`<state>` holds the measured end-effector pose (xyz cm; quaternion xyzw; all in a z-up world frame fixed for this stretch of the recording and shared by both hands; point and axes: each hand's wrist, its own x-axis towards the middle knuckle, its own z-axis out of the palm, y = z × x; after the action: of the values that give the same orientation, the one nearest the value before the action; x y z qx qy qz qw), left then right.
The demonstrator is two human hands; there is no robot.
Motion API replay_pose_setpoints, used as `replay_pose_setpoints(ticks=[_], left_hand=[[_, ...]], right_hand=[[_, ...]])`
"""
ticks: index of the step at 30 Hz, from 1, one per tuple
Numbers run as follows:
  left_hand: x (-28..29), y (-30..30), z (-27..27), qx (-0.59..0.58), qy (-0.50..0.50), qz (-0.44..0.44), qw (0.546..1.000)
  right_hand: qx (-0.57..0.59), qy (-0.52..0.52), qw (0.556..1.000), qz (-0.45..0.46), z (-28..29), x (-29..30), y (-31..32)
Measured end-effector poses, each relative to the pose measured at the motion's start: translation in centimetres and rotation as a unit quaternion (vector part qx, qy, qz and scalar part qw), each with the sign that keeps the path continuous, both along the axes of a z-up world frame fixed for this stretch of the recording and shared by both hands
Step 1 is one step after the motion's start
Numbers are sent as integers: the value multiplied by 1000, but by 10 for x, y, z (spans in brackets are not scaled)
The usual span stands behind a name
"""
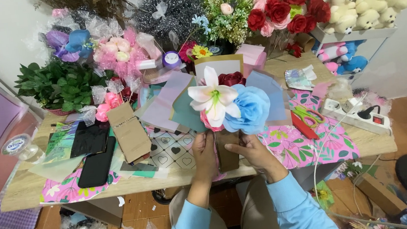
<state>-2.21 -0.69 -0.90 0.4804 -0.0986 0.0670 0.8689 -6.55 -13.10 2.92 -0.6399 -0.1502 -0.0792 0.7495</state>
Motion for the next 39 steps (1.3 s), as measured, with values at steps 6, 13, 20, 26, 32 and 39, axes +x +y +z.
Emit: replay_pose_setpoints(ticks=[6,13,20,26,32,39], left_hand=[[-6,-6,-28,78,-48,-18,996],[-17,-25,-42,230,-256,93,934],[-31,-18,-9,116,-133,-66,982],[-31,-10,19,244,-217,-90,941],[-19,-17,-3,264,-290,-67,917],[-19,-18,-11,285,-269,-84,916]], right_hand=[[4,-15,1000,-15,6,-6,-11],[78,-65,993,-52,25,-23,-10],[178,-72,981,-36,-91,-3,-52],[271,-52,961,-26,-124,3,-66],[291,-37,956,-28,-41,-24,-38],[332,-6,943,-35,-116,-9,-55]])
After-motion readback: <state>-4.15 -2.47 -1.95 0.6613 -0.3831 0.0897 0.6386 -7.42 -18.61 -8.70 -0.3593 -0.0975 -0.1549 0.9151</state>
